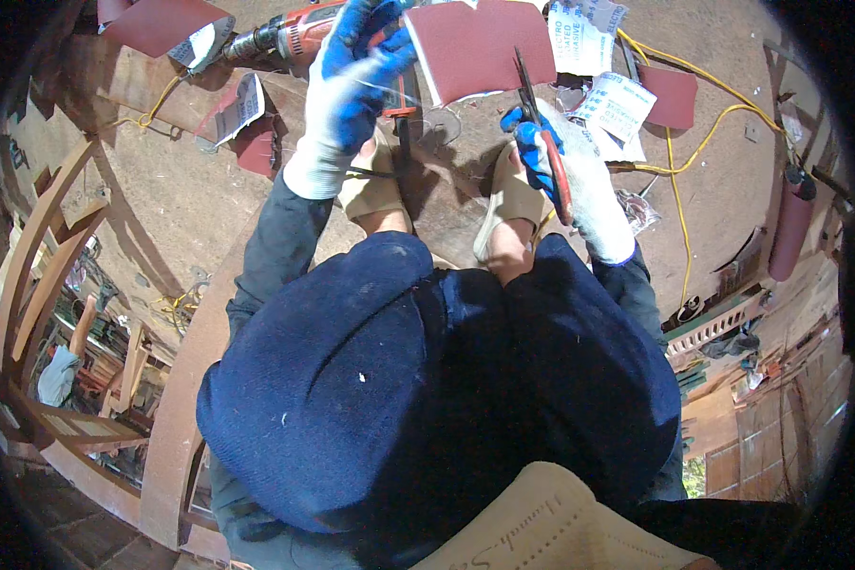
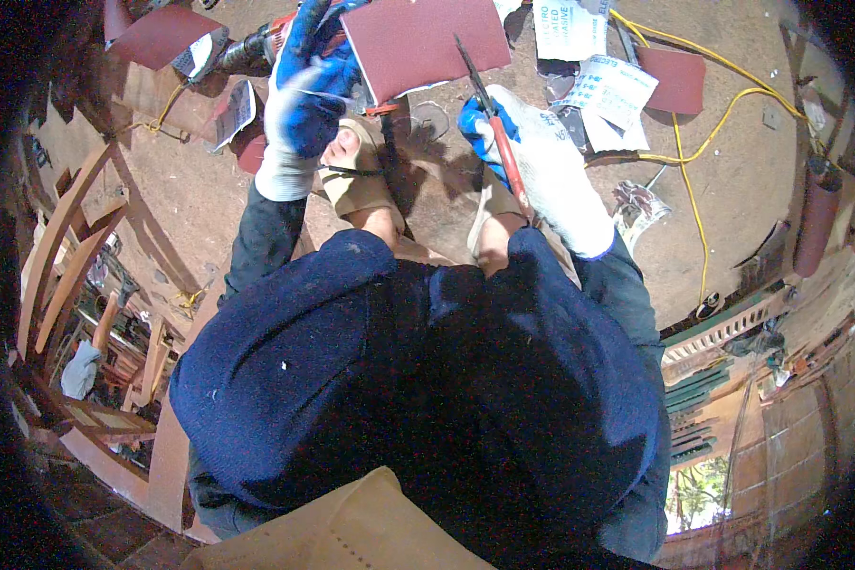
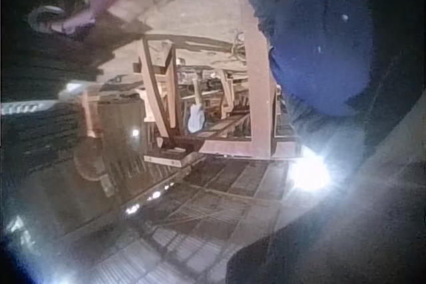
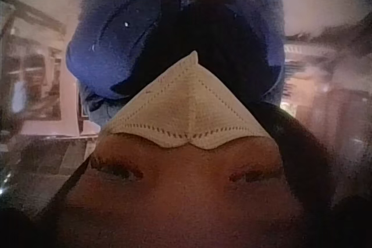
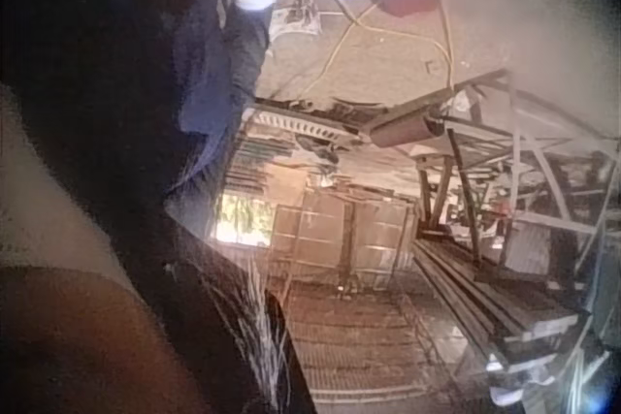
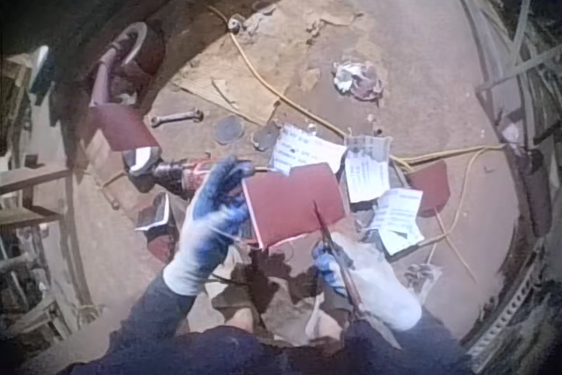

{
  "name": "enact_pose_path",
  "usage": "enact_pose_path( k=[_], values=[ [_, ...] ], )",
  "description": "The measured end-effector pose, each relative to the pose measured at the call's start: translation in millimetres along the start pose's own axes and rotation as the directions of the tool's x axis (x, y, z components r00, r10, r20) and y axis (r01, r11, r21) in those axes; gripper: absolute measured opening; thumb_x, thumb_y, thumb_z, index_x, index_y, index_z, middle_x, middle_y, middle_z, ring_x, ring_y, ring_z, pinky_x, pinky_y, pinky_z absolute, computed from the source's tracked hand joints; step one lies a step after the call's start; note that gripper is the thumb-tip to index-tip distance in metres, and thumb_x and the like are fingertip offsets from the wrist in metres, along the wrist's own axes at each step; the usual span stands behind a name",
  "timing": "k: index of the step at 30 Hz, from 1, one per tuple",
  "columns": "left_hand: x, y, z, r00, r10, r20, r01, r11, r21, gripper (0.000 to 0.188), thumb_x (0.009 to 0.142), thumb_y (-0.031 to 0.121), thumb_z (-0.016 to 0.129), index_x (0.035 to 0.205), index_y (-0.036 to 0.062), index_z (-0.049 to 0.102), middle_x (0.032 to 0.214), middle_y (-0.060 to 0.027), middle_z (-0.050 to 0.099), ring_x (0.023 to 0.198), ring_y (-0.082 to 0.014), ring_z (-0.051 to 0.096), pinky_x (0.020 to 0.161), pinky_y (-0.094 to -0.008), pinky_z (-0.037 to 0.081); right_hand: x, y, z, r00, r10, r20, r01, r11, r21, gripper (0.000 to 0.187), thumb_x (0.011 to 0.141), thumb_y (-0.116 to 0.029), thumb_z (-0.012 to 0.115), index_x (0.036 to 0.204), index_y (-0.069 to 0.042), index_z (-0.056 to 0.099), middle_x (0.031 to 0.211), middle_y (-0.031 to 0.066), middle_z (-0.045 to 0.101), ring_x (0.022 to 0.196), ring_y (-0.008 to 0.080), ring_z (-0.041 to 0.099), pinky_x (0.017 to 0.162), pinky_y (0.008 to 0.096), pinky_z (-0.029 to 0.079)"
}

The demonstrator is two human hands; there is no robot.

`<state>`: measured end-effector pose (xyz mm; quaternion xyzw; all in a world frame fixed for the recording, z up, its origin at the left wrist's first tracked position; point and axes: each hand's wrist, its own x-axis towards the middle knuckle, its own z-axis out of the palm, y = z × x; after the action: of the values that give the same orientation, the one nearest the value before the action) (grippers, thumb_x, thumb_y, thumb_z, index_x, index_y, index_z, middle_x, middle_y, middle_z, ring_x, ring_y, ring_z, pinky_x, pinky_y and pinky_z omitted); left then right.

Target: The person sits on the floor and uses scissors to cut a sheet of sandpaper into smaller pieces. They repeatedly trim the edges and separate sections of the sandpaper, placing the cut pieces on the floor.

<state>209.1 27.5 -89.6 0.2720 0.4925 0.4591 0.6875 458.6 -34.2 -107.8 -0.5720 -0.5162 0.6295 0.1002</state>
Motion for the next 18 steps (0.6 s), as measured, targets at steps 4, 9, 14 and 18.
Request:
enact_pose_path(
  k=[4,9,14,18],
  values=[
    [-13,-19,-14,0.867,-0.244,0.434,0.497,0.493,-0.715,0.079,0.084,0.063,0.035,0.133,0.0008,0.032,0.133,-0.0177,0.04,0.112,-0.0358,0.05,0.091,-0.0481,0.044,0,-25,6,0.929,-0.32,-0.187,0.237,0.901,-0.364,0.03,0.082,-0.027,0.06,0.1,-0.004,0.054,0.076,0.0189,0.058,0.067,0.0356,0.058,0.059,0.0387,0.045],
    [-15,-4,9,0.926,-0.299,0.232,0.246,0.941,0.231,0.052,0.087,0.03,0.053,0.126,-0.0022,0.038,0.108,-0.014,0.059,0.095,-0.0259,0.061,0.082,-0.0342,0.05,-2,-42,7,0.913,-0.359,-0.193,0.226,0.841,-0.492,0.032,0.083,-0.026,0.058,0.104,-0.003,0.054,0.072,0.0173,0.059,0.066,0.035,0.059,0.059,0.0388,0.046],
    [-21,-17,5,0.987,-0.019,0.162,-0.06,0.882,0.467,0.029,0.086,0.008,0.049,0.113,-0.0031,0.049,0.102,-0.0127,0.061,0.089,-0.0174,0.063,0.078,-0.0261,0.049,-1,24,14,0.986,-0.167,-0.02,0.168,0.984,0.066,0.038,0.088,-0.026,0.051,0.116,0.0,0.05,0.098,0.0134,0.06,0.086,0.0239,0.06,0.071,0.0314,0.048],
    [-24,-32,0,0.991,-0.028,0.128,-0.021,0.931,0.365,0.025,0.088,0.009,0.049,0.11,-0.0022,0.047,0.105,-0.0132,0.06,0.092,-0.0173,0.061,0.079,-0.0265,0.05,4,29,17,0.996,-0.025,0.08,0.0,0.957,0.29,0.036,0.091,-0.029,0.045,0.111,0.0,0.051,0.089,0.0051,0.055,0.077,0.0141,0.054,0.061,0.0249,0.044]
  ],
)
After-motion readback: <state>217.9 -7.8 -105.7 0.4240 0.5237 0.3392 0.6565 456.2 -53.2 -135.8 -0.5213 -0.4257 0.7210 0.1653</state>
